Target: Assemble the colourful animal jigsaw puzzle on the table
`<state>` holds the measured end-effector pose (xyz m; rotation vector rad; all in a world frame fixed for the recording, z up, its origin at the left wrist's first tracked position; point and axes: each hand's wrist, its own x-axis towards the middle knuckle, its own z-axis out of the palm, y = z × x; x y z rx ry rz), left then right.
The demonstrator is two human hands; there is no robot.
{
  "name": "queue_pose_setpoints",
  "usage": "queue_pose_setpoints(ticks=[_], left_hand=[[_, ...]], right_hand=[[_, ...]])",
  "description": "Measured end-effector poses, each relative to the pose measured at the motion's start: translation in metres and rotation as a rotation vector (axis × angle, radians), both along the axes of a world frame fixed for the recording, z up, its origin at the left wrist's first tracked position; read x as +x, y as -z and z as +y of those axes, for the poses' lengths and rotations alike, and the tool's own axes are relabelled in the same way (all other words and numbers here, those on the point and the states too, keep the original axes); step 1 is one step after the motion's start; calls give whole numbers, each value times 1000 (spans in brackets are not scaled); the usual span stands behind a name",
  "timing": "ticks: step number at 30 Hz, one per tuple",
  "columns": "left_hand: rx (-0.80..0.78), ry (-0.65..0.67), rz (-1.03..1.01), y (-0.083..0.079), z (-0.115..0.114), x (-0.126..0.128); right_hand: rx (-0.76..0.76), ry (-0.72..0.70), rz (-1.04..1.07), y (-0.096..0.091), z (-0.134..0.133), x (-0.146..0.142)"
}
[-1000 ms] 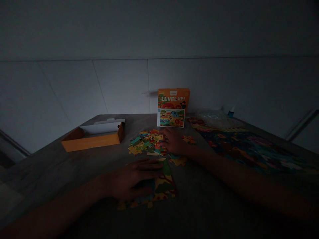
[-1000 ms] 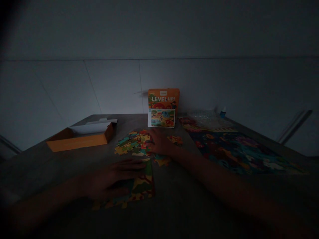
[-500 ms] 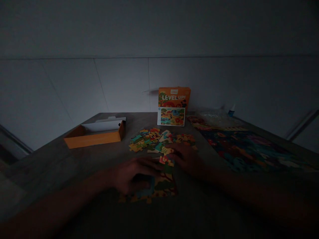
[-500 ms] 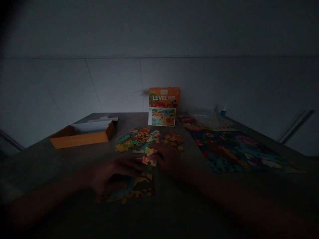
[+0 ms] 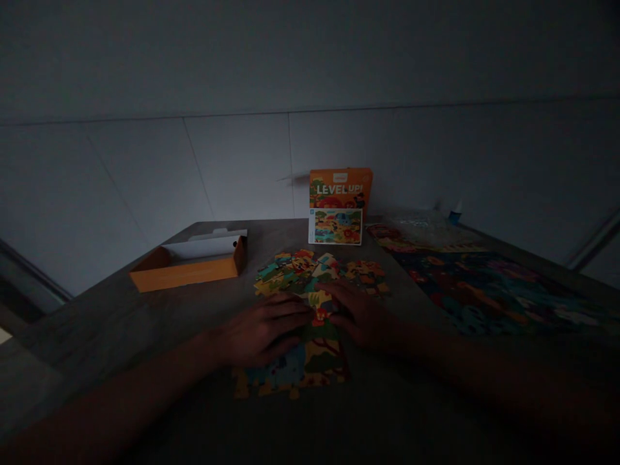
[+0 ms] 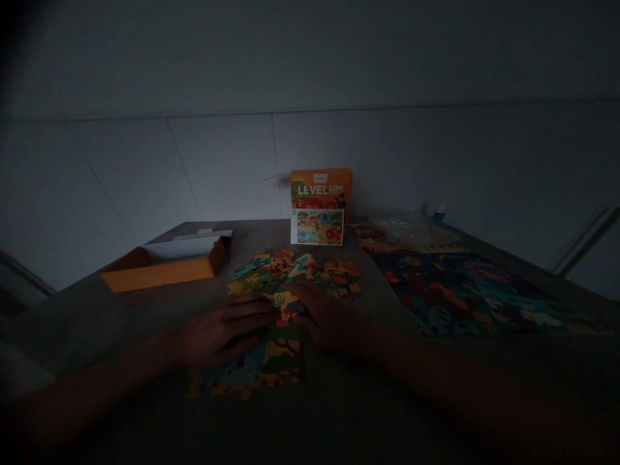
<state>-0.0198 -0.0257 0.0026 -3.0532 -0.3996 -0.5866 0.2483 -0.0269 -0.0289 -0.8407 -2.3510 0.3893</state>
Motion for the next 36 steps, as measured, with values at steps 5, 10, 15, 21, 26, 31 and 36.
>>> queue_pose_setpoints(ticks=[5,10,15,21,26,31,36], left_hand=[[-42,-41,65,1,1,-2],[-132,-107,147,2,1,-5],[-197,-133,154,0,0,-5],[-250,-148,131,-1,0,-4],[-245,-156,137,0,1,-5],[-251,-147,123,0,0,-4],[-260,-144,92,2,1,-5]], right_hand=[[7,4,13,2,2,0],[10,12,28,0,2,0],[9,29,28,-1,1,-1],[19,39,29,1,2,-1],[28,30,19,0,2,-1],[15,49,12,-2,2,-2],[12,55,0,-1,2,-1]])
